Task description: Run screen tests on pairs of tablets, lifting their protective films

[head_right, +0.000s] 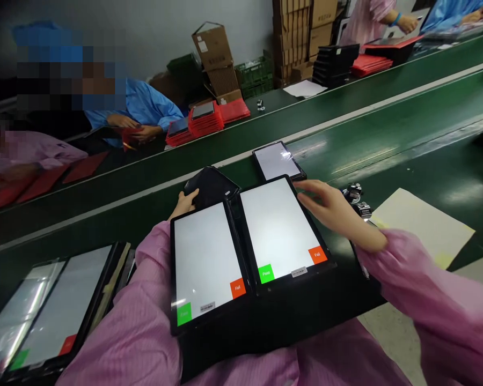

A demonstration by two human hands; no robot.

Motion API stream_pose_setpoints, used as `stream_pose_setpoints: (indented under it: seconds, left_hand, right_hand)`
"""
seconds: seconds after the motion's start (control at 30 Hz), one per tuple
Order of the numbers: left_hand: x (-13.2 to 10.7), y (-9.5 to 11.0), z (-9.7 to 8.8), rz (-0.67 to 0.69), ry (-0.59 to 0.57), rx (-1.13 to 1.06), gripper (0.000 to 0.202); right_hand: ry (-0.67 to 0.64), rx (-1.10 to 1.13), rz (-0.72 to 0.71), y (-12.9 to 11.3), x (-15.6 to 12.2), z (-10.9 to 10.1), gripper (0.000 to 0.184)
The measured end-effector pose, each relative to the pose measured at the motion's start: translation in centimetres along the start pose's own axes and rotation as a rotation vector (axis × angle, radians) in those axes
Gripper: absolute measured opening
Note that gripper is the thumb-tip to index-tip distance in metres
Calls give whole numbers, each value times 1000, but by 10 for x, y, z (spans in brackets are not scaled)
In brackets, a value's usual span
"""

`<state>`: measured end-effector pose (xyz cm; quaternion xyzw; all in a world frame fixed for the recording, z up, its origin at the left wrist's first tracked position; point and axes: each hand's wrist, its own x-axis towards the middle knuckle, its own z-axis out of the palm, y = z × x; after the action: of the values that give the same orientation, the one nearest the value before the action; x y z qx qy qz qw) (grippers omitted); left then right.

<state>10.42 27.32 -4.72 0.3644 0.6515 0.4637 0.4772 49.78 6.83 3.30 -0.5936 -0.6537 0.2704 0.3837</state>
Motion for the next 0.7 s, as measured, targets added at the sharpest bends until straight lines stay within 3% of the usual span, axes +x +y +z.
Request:
stream_pose_setpoints:
  seconds: [0.13,0.23,0.33,0.4,0.5,0.6,0.7]
  left_hand:
    - [19,-4,12,43,-30,-49,37]
    - [26,-4,20,67,-115,-52,33]
    - [24,-2,29,80,-217,5,28]
    - [22,-2,33,86,-266,62,26]
    - [20,6,30,95,-276,145,26]
    - [15,29,15,134,-225,215,36]
    - [-17,64,-4,236,-213,260,40]
  right_hand:
    - [-116,-217,-527,-36,-70,1,18]
    - [-87,-359,-737,-57,-103,28,28]
    - [-5,-434,-823,-64,-113,56,47]
    - [35,-445,-839,-63,-110,65,48]
    - [-23,-519,-891,-62,-102,60,48]
    - [-107,-619,-977,-65,-95,49,49]
    - [-121,-684,-1006,-66,-91,46,45]
